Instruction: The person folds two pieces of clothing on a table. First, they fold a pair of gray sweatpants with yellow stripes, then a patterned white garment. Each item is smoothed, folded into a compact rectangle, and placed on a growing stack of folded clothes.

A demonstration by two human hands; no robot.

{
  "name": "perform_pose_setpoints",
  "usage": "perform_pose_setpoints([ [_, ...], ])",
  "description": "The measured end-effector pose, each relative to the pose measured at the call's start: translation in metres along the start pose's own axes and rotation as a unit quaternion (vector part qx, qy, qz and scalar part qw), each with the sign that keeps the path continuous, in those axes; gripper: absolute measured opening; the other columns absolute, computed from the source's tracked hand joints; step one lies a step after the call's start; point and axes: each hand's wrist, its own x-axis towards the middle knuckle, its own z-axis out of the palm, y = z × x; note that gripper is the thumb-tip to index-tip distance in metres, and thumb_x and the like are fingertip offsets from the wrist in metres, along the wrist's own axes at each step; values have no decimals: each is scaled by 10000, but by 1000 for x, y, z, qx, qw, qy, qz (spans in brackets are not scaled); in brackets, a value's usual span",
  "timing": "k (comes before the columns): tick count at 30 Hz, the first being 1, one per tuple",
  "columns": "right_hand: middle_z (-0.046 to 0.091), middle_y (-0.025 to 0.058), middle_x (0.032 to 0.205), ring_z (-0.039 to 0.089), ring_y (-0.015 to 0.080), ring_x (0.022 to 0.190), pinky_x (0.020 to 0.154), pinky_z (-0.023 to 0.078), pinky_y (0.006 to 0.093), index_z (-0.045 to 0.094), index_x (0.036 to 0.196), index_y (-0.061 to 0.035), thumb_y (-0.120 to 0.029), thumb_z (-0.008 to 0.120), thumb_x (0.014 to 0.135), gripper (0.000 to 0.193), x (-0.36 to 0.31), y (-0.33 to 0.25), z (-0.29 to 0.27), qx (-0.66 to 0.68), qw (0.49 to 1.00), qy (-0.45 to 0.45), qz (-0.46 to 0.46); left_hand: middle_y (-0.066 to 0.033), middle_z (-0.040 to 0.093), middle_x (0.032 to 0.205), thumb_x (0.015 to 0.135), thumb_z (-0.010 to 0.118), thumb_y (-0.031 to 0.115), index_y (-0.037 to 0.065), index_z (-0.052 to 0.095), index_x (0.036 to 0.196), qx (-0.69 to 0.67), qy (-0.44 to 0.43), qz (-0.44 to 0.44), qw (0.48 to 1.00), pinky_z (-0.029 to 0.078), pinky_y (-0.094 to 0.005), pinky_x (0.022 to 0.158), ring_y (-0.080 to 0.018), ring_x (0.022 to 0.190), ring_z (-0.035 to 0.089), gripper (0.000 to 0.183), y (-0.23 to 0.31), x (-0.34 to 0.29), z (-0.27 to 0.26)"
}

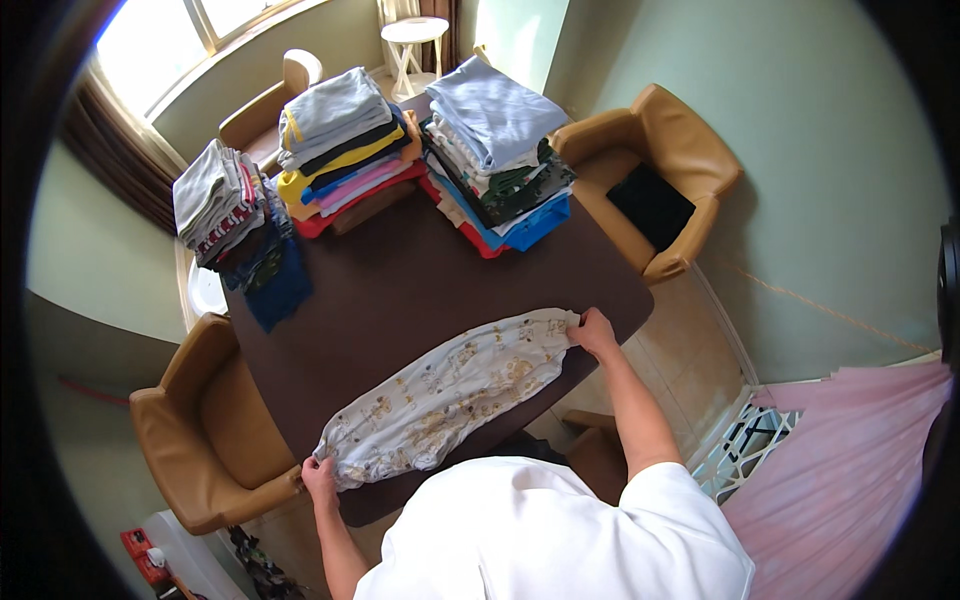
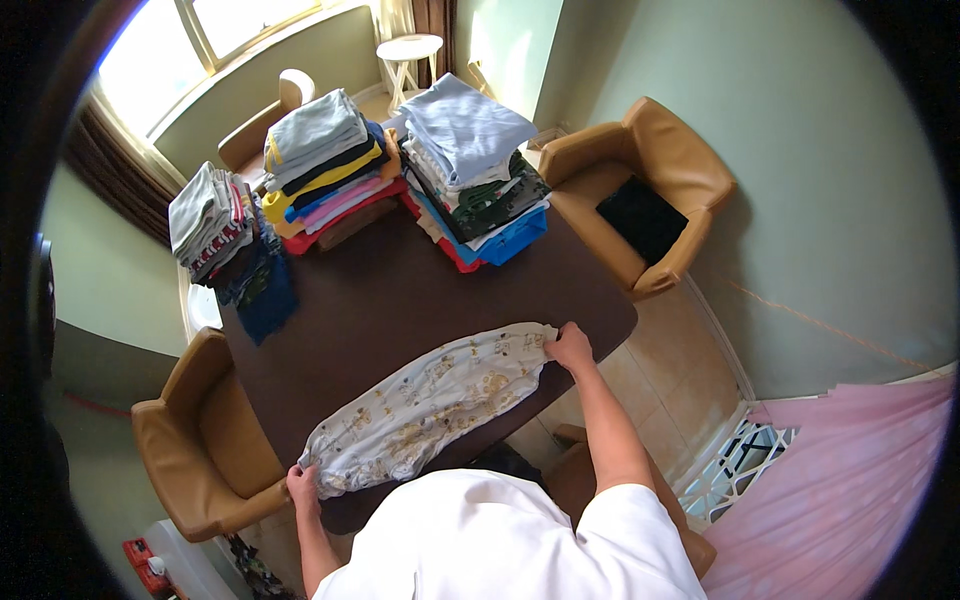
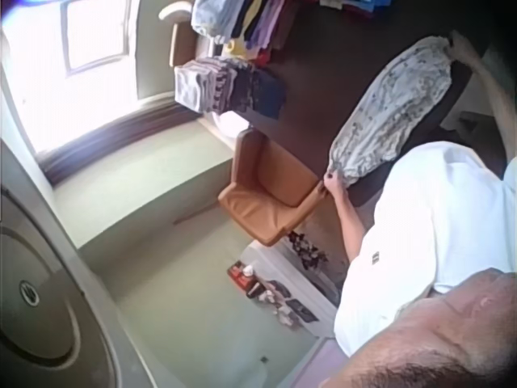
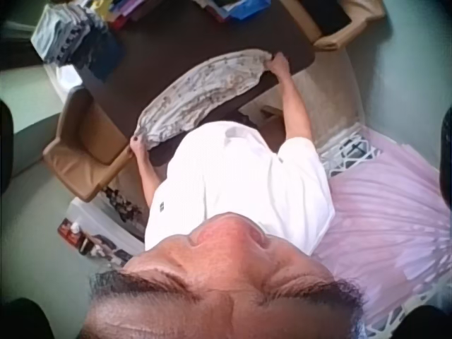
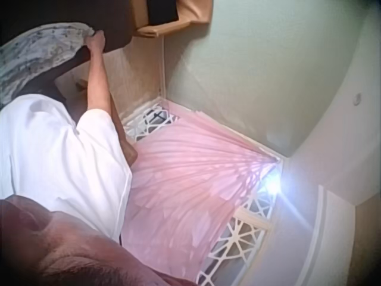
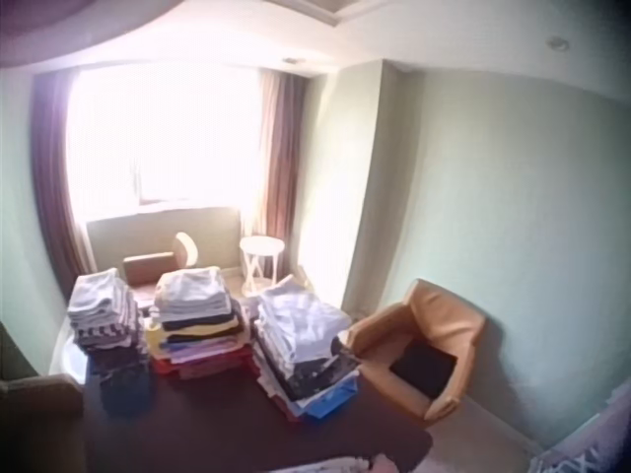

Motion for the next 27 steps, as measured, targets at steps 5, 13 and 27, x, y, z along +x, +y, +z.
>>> perform_pose_setpoints([
  [5,699,210,797,712,332,795,722,556,435,670,785,-1,-249,793,660,304,-2,-13,1,38,997,-66,-26,-12,690,899,831,711,70,-17,718,1035,-14,-13,-1,1000,505,-290,723,-112,778,609,221,8,-10,2],
  [13,606,66,788,647,202,734,600,553,371,623,863,-4,-112,763,721,227,-5,-17,6,249,963,-103,3,28,621,775,826,679,97,19,704,912,2,1,-10,1000,444,-291,584,-85,656,544,118,30,-20,11],
  [27,737,69,1012,725,177,791,583,592,323,683,1132,-35,-72,683,858,277,5,-29,-14,330,933,-143,29,-4,690,888,878,684,98,2,698,994,11,43,48,998,506,-308,736,-100,809,597,151,7,-12,13],
])
